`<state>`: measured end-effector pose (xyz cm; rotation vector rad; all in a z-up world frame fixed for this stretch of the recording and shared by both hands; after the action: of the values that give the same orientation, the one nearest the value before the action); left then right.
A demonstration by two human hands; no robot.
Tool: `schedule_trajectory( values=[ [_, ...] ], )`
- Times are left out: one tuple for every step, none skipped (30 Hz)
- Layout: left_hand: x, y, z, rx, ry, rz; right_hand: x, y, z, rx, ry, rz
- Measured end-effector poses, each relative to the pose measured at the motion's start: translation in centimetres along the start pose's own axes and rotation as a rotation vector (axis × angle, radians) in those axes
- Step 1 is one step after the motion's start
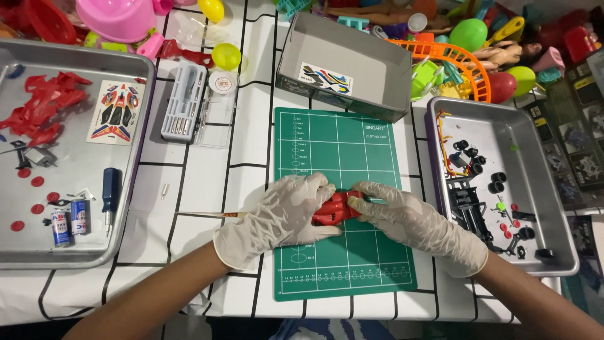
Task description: Assembling the internal components and chassis of a mini 4WD model toy car.
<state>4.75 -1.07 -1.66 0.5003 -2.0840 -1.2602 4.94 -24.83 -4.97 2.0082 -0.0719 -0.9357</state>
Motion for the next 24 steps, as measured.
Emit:
schedule_trajectory(
  values=[
    [0.3, 1.0, 0.1, 0.003, -0.003, -0.001, -0.9, 0.0, -0.1, 0.001, 0.001, 0.004],
    [0.4, 1.7, -0.1, -0.036, 0.035, 0.075, -1.2, 0.4, -0.5, 0.022, -0.040, 0.012],
    [0.4, 2.4, -0.4, -0.075, 0.072, 0.151, -1.6, 0.8, -0.9, 0.045, -0.081, 0.019],
    [0.5, 2.3, -0.3, -0.076, 0.066, 0.151, -2.8, 1.8, -1.9, 0.049, -0.083, 0.022],
    [0.1, 2.1, -0.3, -0.102, 0.190, 0.280, -3.5, 2.7, -2.8, 0.016, -0.195, -0.144],
    [-0.3, 2.0, -0.4, -0.126, 0.316, 0.405, -4.3, 3.7, -3.8, -0.017, -0.300, -0.311],
    [-0.4, 2.0, -0.4, -0.126, 0.312, 0.400, -4.9, 4.0, -4.0, -0.012, -0.296, -0.310],
    [-0.8, 2.1, -0.5, -0.107, 0.349, 0.523, -5.3, 4.4, -4.2, 0.026, -0.307, -0.358],
    [-1.1, 2.2, -0.7, -0.088, 0.384, 0.646, -5.8, 4.9, -4.5, 0.063, -0.317, -0.406],
    [-0.8, 1.6, -0.6, -0.084, 0.375, 0.640, -5.6, 4.3, -4.3, 0.070, -0.311, -0.399],
    [-0.8, 1.1, -0.5, -0.061, 0.405, 0.714, -5.6, 4.2, -4.3, 0.188, -0.199, -0.408],
    [-0.7, 0.4, -0.3, -0.041, 0.434, 0.786, -5.6, 4.0, -4.1, 0.307, -0.086, -0.417],
    [-0.2, 0.6, -0.3, -0.042, 0.424, 0.780, -6.2, 4.0, -4.0, 0.315, -0.081, -0.412],
    [0.5, 1.0, -0.2, -0.005, 0.320, 0.854, -6.8, 3.9, -3.9, 0.350, -0.059, -0.466],
    [1.1, 1.5, -0.1, 0.032, 0.214, 0.926, -7.4, 3.8, -3.9, 0.384, -0.036, -0.521],
    [0.8, 1.6, -0.1, 0.026, 0.210, 0.921, -8.0, 4.1, -4.0, 0.392, -0.033, -0.521],
    [0.7, 2.1, -0.1, 0.090, 0.106, 0.756, -9.2, 4.5, -4.0, 0.417, 0.067, -0.364],
    [0.8, 2.4, -0.1, 0.152, 0.002, 0.594, -10.3, 4.9, -3.9, 0.439, 0.162, -0.204],
    [1.4, 2.2, 0.0, 0.146, -0.003, 0.593, -10.5, 5.0, -3.9, 0.446, 0.159, -0.202],
    [2.1, 2.8, 0.4, 0.345, -0.062, 0.393, -10.8, 4.9, -4.0, 0.410, 0.169, -0.165],
    [2.9, 3.3, 1.0, 0.540, -0.120, 0.189, -11.1, 4.8, -4.0, 0.373, 0.178, -0.128],
    [3.4, 3.2, 0.8, 0.537, -0.124, 0.187, -11.3, 4.9, -3.9, 0.379, 0.178, -0.128],
    [3.9, 3.5, 0.8, 0.644, -0.116, 0.188, -11.5, 4.6, -3.8, 0.320, 0.186, -0.037],
    [4.3, 3.8, 1.0, 0.752, -0.108, 0.188, -11.8, 4.4, -3.7, 0.262, 0.193, 0.053]
  ],
)
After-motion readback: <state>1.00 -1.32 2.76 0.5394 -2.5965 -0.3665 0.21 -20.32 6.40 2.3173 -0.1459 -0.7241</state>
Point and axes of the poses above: each hand's wrist, its own z-axis away from the middle knuckle, its own y-axis out of the back of the hand, x = y × z, the point moved 4 cm from there along -z, towards the middle knuckle, and after that the axes turned 10 degrees about -z, right-handed, at the moved point
